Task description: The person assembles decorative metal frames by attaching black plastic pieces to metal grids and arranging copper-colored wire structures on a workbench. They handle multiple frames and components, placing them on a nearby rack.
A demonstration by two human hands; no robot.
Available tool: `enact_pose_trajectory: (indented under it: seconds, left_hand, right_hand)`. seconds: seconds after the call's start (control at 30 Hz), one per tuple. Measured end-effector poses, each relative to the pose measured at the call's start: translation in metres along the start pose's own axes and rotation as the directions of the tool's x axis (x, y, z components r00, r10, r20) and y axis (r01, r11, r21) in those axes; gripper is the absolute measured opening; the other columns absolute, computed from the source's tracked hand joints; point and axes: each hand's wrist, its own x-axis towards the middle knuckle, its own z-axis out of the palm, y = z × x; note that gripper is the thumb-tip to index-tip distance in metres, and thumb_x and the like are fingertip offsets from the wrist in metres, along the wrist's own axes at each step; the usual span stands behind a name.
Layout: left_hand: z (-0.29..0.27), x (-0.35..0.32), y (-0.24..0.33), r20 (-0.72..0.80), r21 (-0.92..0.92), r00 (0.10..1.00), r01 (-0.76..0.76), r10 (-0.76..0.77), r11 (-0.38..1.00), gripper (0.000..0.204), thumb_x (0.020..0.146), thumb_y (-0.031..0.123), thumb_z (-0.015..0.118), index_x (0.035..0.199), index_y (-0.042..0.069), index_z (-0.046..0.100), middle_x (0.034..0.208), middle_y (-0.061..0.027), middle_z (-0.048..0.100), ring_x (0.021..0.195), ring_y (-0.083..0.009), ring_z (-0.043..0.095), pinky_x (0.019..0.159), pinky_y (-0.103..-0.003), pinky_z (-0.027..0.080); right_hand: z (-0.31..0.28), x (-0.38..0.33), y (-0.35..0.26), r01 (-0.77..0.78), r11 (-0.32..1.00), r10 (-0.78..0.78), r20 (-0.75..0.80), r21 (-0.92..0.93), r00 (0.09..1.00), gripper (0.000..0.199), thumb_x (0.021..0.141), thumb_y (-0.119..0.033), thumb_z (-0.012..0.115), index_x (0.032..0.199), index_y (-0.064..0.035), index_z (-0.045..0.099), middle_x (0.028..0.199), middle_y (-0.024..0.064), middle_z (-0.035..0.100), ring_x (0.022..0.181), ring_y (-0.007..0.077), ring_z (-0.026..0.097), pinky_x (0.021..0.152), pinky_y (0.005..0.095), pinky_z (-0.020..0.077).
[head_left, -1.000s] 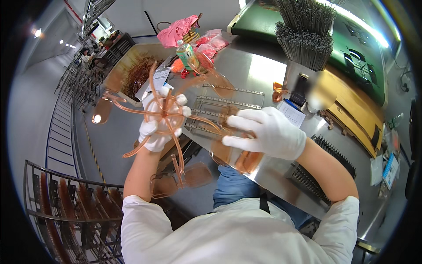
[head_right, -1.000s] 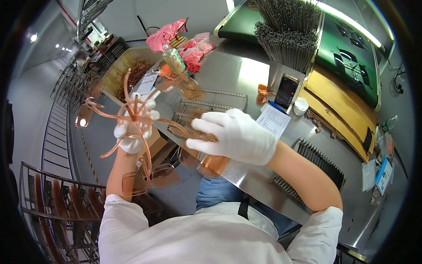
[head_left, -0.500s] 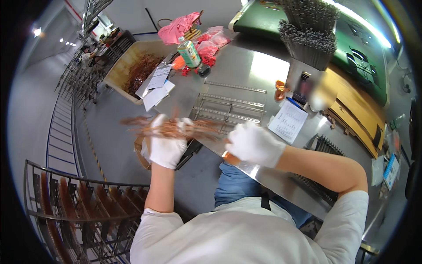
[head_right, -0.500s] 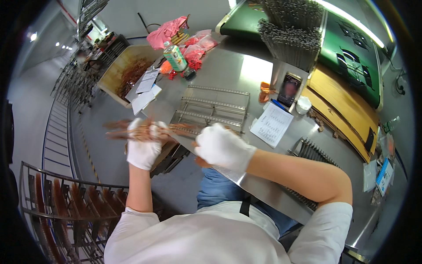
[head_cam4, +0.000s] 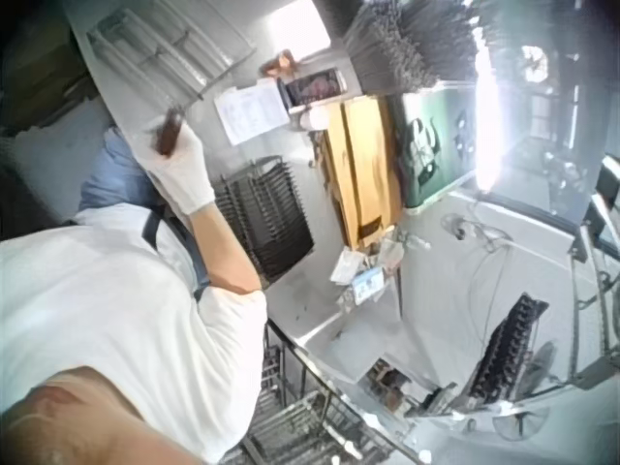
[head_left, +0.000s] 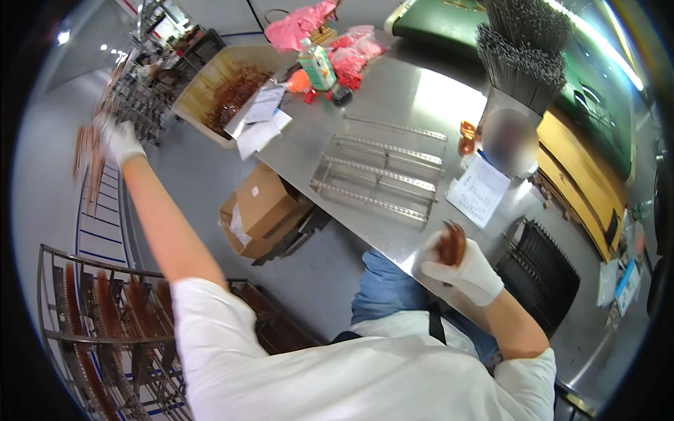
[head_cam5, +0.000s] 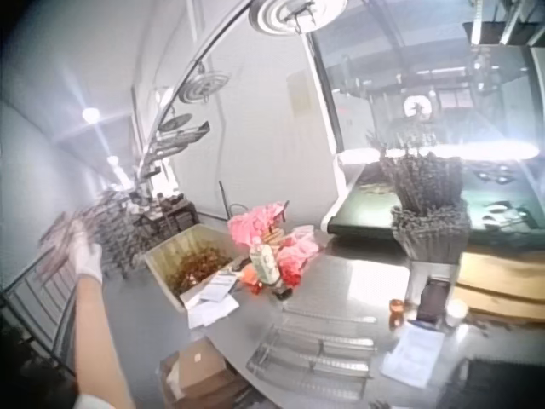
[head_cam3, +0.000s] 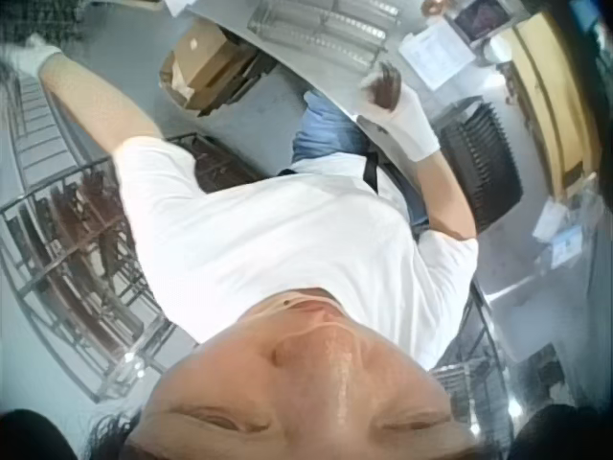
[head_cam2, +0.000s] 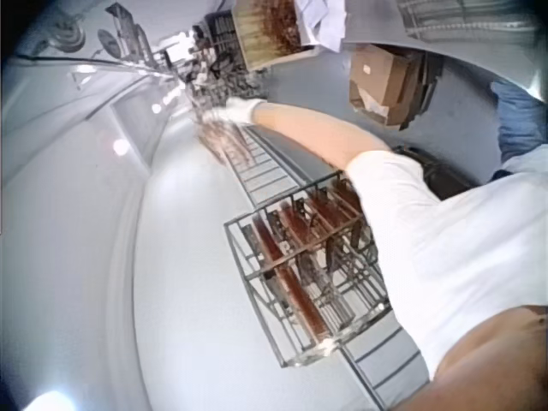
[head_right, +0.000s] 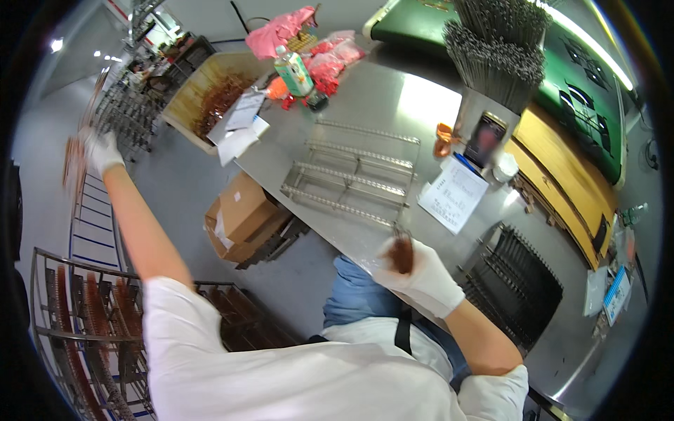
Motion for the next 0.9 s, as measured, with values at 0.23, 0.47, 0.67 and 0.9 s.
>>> enact_pose_trajectory:
  seconds: [0.23,0.47,0.67,0.9]
  left_hand:
    - [0.157,-0.209,0.088,0.900,0.095,0.382,0.305,-0.213,0.948,0.059,0.098,0.029,0.071,0.150,0.005,0.052,0.106,-0.0037,0.068,0.091,-0.0140,0.064,0.079,-0.029,0.055]
    - [0.161,-0.453,0.141,0.918,0.205,-0.356,0.805,0.176,0.557,0.086,0.085,0.025,0.084,0.155,0.001,0.041,0.145,-0.0117,0.058,0.133,-0.0241,0.055,0.117,-0.040,0.039]
    - [0.156,-0.469,0.101,0.938,0.315,-0.321,0.947,-0.133,-0.064,0.031,0.104,0.021,0.064,0.130,0.005,0.061,0.124,-0.0083,0.068,0.115,-0.0220,0.068,0.100,-0.041,0.055]
    - [0.141,-0.404,0.096,0.887,0.445,-0.459,0.826,-0.044,0.346,0.049,0.087,0.010,0.078,0.130,0.001,0.056,0.114,-0.0079,0.067,0.095,-0.0195,0.071,0.087,-0.031,0.058]
  right_hand:
    - [0.025,0.010,-0.018,-0.084,0.991,0.082,0.029,0.104,0.996,0.060,0.092,-0.006,0.073,0.148,-0.0090,0.049,0.087,-0.0030,0.059,0.078,0.0064,0.057,0.070,0.0256,0.0494]
    - [0.056,0.070,0.066,0.256,0.951,-0.291,-0.229,-0.171,0.929,0.105,0.091,-0.007,0.071,0.169,-0.0129,0.000,0.099,0.0158,0.061,0.082,0.0307,0.065,0.085,0.0400,0.0549]
    - [0.052,0.051,0.035,0.247,0.741,-0.292,0.032,-0.624,0.956,0.118,0.081,-0.028,0.083,0.167,-0.0111,0.004,0.122,0.0221,0.063,0.102,0.0421,0.067,0.096,0.0472,0.0540]
    - [0.041,0.075,-0.008,0.531,0.298,-0.452,0.373,-0.793,0.810,0.098,0.068,-0.033,0.090,0.154,-0.0265,0.045,0.135,0.0149,0.054,0.126,0.0379,0.052,0.105,0.0511,0.0453]
